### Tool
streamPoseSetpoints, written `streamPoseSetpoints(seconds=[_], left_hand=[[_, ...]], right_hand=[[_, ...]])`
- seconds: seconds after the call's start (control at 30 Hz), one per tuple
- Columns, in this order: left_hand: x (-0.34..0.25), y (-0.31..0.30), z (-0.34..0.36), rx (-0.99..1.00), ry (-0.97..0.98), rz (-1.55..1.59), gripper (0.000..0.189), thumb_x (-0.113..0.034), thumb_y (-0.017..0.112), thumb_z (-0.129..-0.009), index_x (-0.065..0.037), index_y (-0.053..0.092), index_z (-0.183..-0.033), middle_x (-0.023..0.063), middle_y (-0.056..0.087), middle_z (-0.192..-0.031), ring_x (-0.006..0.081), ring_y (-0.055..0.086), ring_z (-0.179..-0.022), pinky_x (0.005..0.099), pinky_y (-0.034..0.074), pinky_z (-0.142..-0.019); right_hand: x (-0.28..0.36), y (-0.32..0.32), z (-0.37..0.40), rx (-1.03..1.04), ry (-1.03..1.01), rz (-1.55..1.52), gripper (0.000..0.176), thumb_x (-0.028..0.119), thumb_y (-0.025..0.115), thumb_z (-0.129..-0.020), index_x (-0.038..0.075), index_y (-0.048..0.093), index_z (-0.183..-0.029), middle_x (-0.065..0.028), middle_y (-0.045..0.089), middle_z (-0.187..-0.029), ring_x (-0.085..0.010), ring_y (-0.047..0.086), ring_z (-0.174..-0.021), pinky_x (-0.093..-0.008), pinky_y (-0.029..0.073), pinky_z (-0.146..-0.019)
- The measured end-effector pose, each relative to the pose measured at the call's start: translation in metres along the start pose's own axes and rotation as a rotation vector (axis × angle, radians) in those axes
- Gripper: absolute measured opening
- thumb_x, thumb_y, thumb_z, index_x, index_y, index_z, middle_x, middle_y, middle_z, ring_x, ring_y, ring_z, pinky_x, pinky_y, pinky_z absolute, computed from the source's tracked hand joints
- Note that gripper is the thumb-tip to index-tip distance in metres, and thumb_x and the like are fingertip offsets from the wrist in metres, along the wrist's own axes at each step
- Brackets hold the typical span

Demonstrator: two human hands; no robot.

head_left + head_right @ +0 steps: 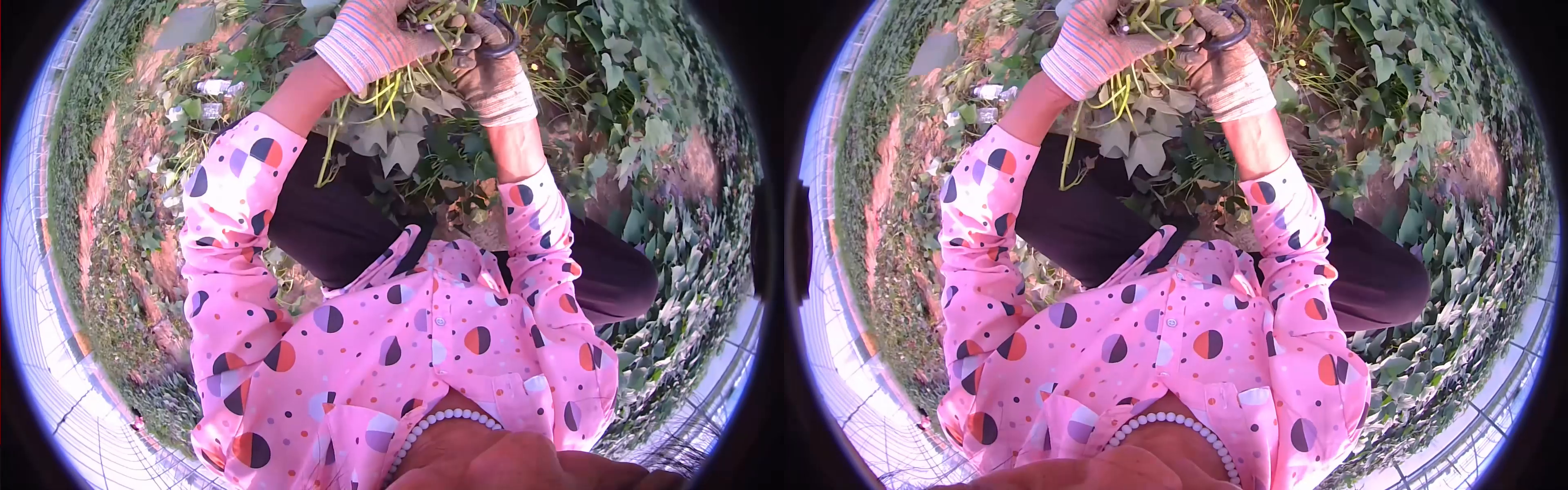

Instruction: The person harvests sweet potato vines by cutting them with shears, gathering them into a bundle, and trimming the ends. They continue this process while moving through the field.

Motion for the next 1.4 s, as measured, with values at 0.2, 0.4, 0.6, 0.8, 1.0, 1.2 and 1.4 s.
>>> streamPoseSetpoints(seconds=[0.2, 0.4, 0.6, 0.8, 1.0, 1.2, 1.4], left_hand=[[0.0, -0.001, 0.014, -0.007, 0.425, -0.023, 0.038, -0.003, 0.072, -0.075, 0.0, 0.057, -0.11, 0.0085, 0.064, -0.1, 0.0132, 0.06, -0.09, 0.027, 0.049, -0.08], [-0.043, -0.076, 0.017, -0.489, 0.058, -0.471, 0.033, -0.027, 0.067, -0.079, 0.001, 0.064, -0.096, 0.0156, 0.066, -0.077, 0.0261, 0.063, -0.069, 0.0344, 0.048, -0.065], [-0.043, -0.128, 0.036, -0.781, 0.071, -0.618, 0.029, -0.02, 0.067, -0.075, -0.001, 0.062, -0.096, 0.0146, 0.064, -0.08, 0.0247, 0.061, -0.075, 0.0344, 0.047, -0.069], [-0.052, -0.128, 0.034, -0.767, 0.297, -0.511, 0.027, -0.009, 0.067, -0.075, -0.002, 0.058, -0.1, 0.0066, 0.061, -0.082, 0.0173, 0.056, -0.074, 0.0305, 0.046, -0.069], [-0.03, -0.142, 0.032, -0.779, 0.068, -0.332, 0.027, -0.009, 0.064, -0.079, -0.001, 0.059, -0.103, 0.007, 0.064, -0.088, 0.0155, 0.058, -0.078, 0.0298, 0.047, -0.072], [-0.029, -0.132, 0.03, -0.677, 0.044, -0.446, 0.023, -0.01, 0.066, -0.079, -0.002, 0.061, -0.099, 0.0063, 0.064, -0.086, 0.0144, 0.058, -0.078, 0.0284, 0.047, -0.071], [-0.041, -0.119, 0.028, -0.654, 0.129, -0.344, 0.027, -0.013, 0.071, -0.078, -0.001, 0.061, -0.1, 0.0071, 0.065, -0.088, 0.0149, 0.058, -0.078, 0.0292, 0.047, -0.072]], right_hand=[[-0.003, -0.054, -0.013, 0.163, -0.155, 0.544, 0.016, 0.019, 0.062, -0.087, 0.005, 0.059, -0.095, -0.0041, 0.065, -0.079, -0.0086, 0.061, -0.064, -0.0191, 0.049, -0.051], [-0.015, -0.248, 0.054, -0.074, 0.359, 2.325, 0.036, 0.034, 0.057, -0.083, 0.007, 0.06, -0.107, -0.0194, 0.064, -0.096, -0.0364, 0.061, -0.092, -0.0406, 0.048, -0.081], [0.012, -0.3, 0.154, 0.373, 0.874, 2.604, 0.031, 0.024, 0.063, -0.074, 0.011, 0.062, -0.103, -0.0161, 0.065, -0.095, -0.0351, 0.061, -0.092, -0.0424, 0.048, -0.083], [0.04, -0.299, 0.148, 0.133, 0.757, 2.5, 0.031, 0.026, 0.06, -0.077, 0.011, 0.062, -0.103, -0.0161, 0.066, -0.095, -0.0348, 0.062, -0.089, -0.042, 0.049, -0.08], [0.003, -0.266, 0.119, 0.055, 0.912, 2.49, 0.049, 0.047, 0.054, -0.08, 0.006, 0.063, -0.104, -0.0189, 0.066, -0.089, -0.0341, 0.064, -0.084, -0.0405, 0.05, -0.074], [-0.02, -0.387, 0.14, 0.075, 0.666, 2.142, 0.044, 0.043, 0.049, -0.088, 0.004, 0.062, -0.102, -0.0184, 0.065, -0.08, -0.0339, 0.064, -0.068, -0.0407, 0.051, -0.07], [-0.037, -0.31, 0.18, -0.464, 1.291, 1.313, 0.024, 0.027, 0.045, -0.093, 0.011, 0.062, -0.1, -0.0044, 0.066, -0.083, -0.0151, 0.062, -0.065, -0.0268, 0.047, -0.047]])
Point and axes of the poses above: each hand's wrist, its own z-axis away from the middle knuckle, its own y-axis out of the palm, x = y × z, the point moved 9 cm from there along -z, towards the middle knuckle
